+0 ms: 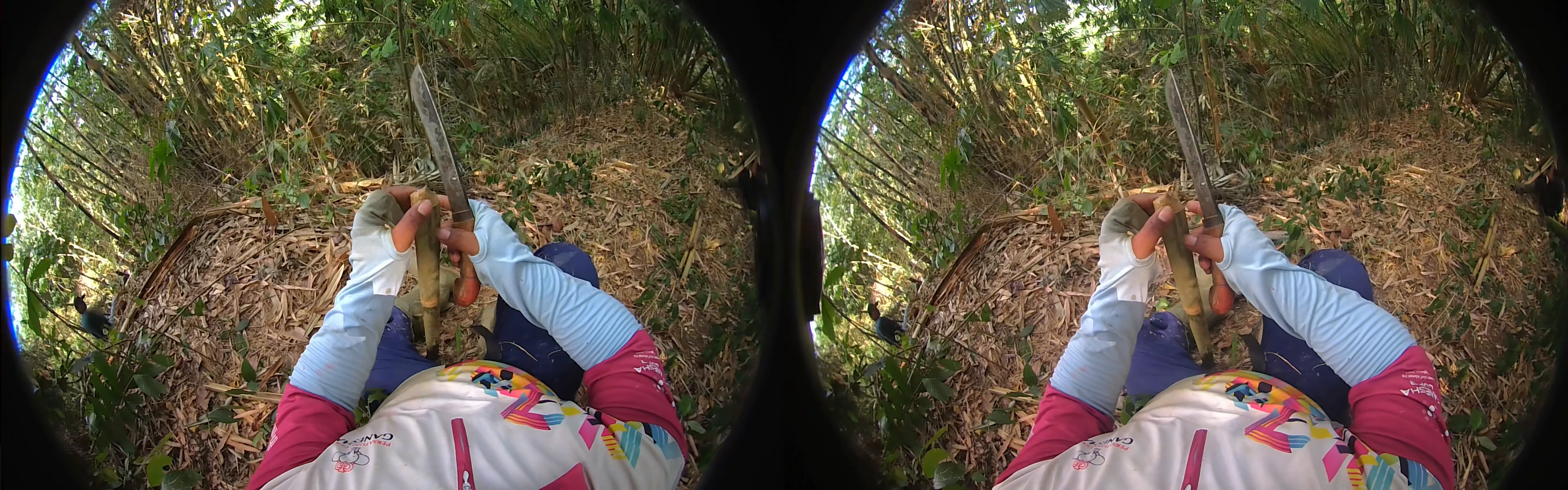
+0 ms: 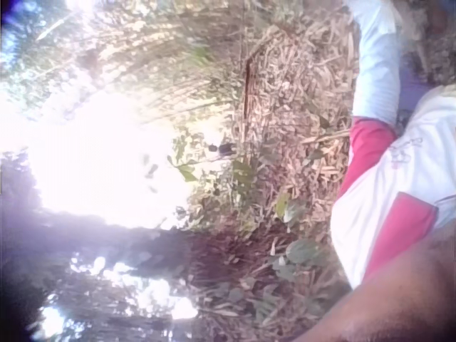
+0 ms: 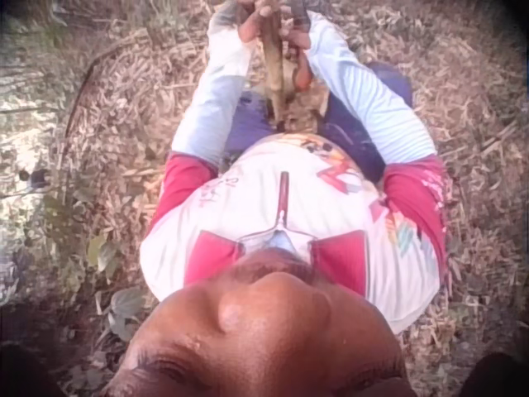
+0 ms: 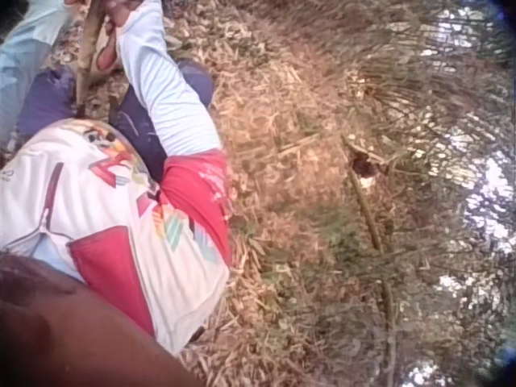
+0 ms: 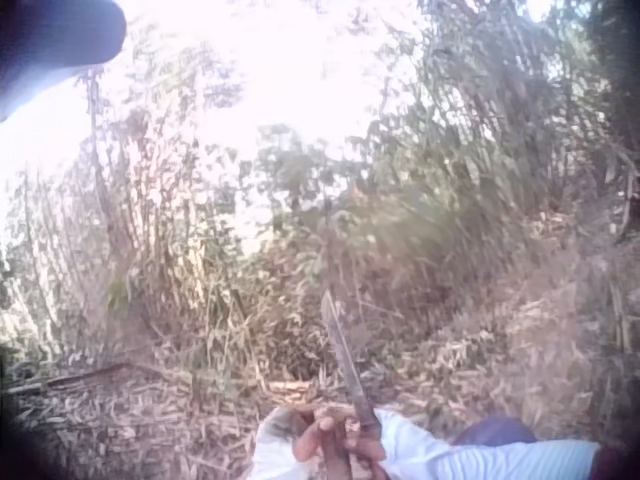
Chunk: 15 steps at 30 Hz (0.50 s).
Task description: The person sits on the forest floor and uses a large machete to chop a piece of bamboo into smaller segments. They repeatedly strike the bamboo with the blade, splitting it and separating the pieces.
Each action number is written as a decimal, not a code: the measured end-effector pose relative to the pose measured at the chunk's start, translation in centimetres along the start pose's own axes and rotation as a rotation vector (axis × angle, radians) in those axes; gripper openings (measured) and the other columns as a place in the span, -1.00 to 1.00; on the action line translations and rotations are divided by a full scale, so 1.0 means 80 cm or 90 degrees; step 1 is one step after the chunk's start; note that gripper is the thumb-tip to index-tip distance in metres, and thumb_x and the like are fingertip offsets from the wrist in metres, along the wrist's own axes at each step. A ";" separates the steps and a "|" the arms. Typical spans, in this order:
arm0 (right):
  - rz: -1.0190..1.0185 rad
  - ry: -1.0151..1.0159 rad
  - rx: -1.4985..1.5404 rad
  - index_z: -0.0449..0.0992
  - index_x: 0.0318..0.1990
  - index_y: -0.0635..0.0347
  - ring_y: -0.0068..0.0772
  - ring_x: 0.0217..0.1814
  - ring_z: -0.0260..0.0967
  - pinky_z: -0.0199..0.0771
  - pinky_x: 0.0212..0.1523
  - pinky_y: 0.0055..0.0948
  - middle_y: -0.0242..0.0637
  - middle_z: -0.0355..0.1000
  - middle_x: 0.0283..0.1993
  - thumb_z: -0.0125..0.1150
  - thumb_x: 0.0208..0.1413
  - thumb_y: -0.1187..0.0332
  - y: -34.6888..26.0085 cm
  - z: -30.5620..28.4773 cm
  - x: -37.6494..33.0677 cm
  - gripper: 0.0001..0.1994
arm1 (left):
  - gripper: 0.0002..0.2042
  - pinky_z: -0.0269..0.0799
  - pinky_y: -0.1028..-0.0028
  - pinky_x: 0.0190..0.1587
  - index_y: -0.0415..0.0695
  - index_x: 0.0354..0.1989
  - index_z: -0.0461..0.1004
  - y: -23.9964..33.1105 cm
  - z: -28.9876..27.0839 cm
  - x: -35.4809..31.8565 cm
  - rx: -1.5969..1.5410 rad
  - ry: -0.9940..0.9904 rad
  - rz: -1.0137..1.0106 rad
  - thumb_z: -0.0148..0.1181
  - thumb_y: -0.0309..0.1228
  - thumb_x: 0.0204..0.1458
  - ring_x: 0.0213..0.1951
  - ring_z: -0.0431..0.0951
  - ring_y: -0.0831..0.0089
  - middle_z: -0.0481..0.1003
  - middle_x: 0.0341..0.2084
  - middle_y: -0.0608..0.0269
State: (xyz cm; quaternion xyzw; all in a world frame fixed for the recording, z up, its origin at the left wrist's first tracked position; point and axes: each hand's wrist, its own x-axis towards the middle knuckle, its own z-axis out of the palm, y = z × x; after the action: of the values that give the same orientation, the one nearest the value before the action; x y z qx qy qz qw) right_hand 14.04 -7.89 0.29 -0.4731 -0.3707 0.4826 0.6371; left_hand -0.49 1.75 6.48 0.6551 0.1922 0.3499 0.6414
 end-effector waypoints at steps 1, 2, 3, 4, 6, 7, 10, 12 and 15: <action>0.005 0.002 -0.010 0.12 0.32 0.36 -0.57 -0.47 0.33 0.40 -0.45 -0.54 -0.31 0.42 -0.34 0.37 0.04 0.35 -0.002 0.001 -0.001 -0.27 | -0.65 0.42 0.49 -0.12 -0.30 -0.19 0.51 0.002 0.001 0.002 0.012 0.005 -0.007 0.39 -0.28 -0.03 -0.30 0.54 0.49 0.59 -0.35 0.19; 0.005 0.006 -0.008 0.12 0.32 0.37 -0.57 -0.47 0.33 0.40 -0.46 -0.54 -0.31 0.42 -0.35 0.37 0.04 0.36 -0.004 0.002 -0.002 -0.27 | -0.67 0.42 0.49 -0.13 -0.29 -0.22 0.52 0.004 0.001 0.004 0.023 0.012 -0.013 0.39 -0.28 -0.03 -0.32 0.54 0.50 0.59 -0.38 0.21; 0.005 0.010 -0.007 0.11 0.32 0.37 -0.57 -0.48 0.34 0.40 -0.46 -0.54 -0.30 0.42 -0.35 0.36 0.04 0.37 -0.005 0.004 -0.003 -0.27 | -0.70 0.41 0.51 -0.15 -0.28 -0.27 0.54 0.005 0.004 0.004 0.040 0.023 0.002 0.38 -0.28 0.00 -0.34 0.54 0.52 0.59 -0.44 0.25; 0.005 0.013 -0.005 0.11 0.32 0.37 -0.56 -0.48 0.34 0.40 -0.47 -0.54 -0.30 0.41 -0.35 0.36 0.04 0.37 -0.008 0.005 -0.005 -0.27 | -0.71 0.41 0.51 -0.17 -0.28 -0.27 0.53 -0.001 0.001 0.007 0.040 0.024 0.014 0.36 -0.27 0.02 -0.35 0.53 0.53 0.58 -0.45 0.25; 0.012 0.030 0.009 0.12 0.32 0.37 -0.57 -0.49 0.34 0.40 -0.49 -0.54 -0.30 0.41 -0.36 0.35 0.04 0.39 -0.015 0.009 -0.010 -0.28 | -0.71 0.41 0.50 -0.20 -0.28 -0.27 0.53 -0.018 -0.008 0.012 0.039 0.029 0.038 0.33 -0.27 0.06 -0.35 0.53 0.55 0.58 -0.45 0.26; 0.015 0.038 0.016 0.13 0.32 0.38 -0.57 -0.50 0.34 0.39 -0.50 -0.53 -0.30 0.41 -0.36 0.34 0.04 0.40 -0.017 0.011 -0.011 -0.29 | -0.71 0.40 0.51 -0.23 -0.28 -0.27 0.53 -0.021 -0.011 0.013 0.042 0.037 0.039 0.31 -0.26 0.08 -0.37 0.52 0.55 0.58 -0.45 0.26; 0.028 0.032 -0.011 0.24 0.27 0.24 -0.57 -0.50 0.33 0.41 -0.47 -0.51 -0.34 0.36 -0.33 0.35 0.01 0.34 -0.021 0.008 -0.013 -0.35 | -0.70 0.38 0.53 -0.31 -0.29 -0.25 0.52 -0.031 -0.012 0.016 0.015 0.065 0.039 0.25 -0.23 0.13 -0.41 0.48 0.57 0.56 -0.45 0.27; 0.027 0.016 -0.016 0.25 0.27 0.24 -0.56 -0.51 0.33 0.42 -0.48 -0.50 -0.34 0.36 -0.33 0.36 0.00 0.33 -0.019 0.007 -0.012 -0.35 | -0.68 0.36 0.54 -0.35 -0.30 -0.23 0.52 -0.042 -0.013 0.019 -0.041 0.096 0.035 0.22 -0.21 0.15 -0.45 0.46 0.58 0.55 -0.44 0.27; 0.027 -0.007 -0.004 0.25 0.26 0.23 -0.56 -0.53 0.33 0.43 -0.49 -0.49 -0.34 0.36 -0.33 0.38 -0.01 0.31 -0.021 0.007 -0.012 -0.34 | -0.60 0.21 0.56 -0.38 -0.29 -0.28 0.55 -0.043 -0.011 0.014 -0.033 0.088 0.037 0.10 -0.10 0.21 -0.47 0.34 0.61 0.48 -0.53 0.39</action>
State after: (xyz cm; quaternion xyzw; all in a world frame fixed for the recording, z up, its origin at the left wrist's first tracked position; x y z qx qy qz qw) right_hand 13.76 -8.81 2.05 -0.4802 -0.3653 0.4973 0.6234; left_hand 0.34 3.51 3.28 0.6183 0.2077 0.4174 0.6327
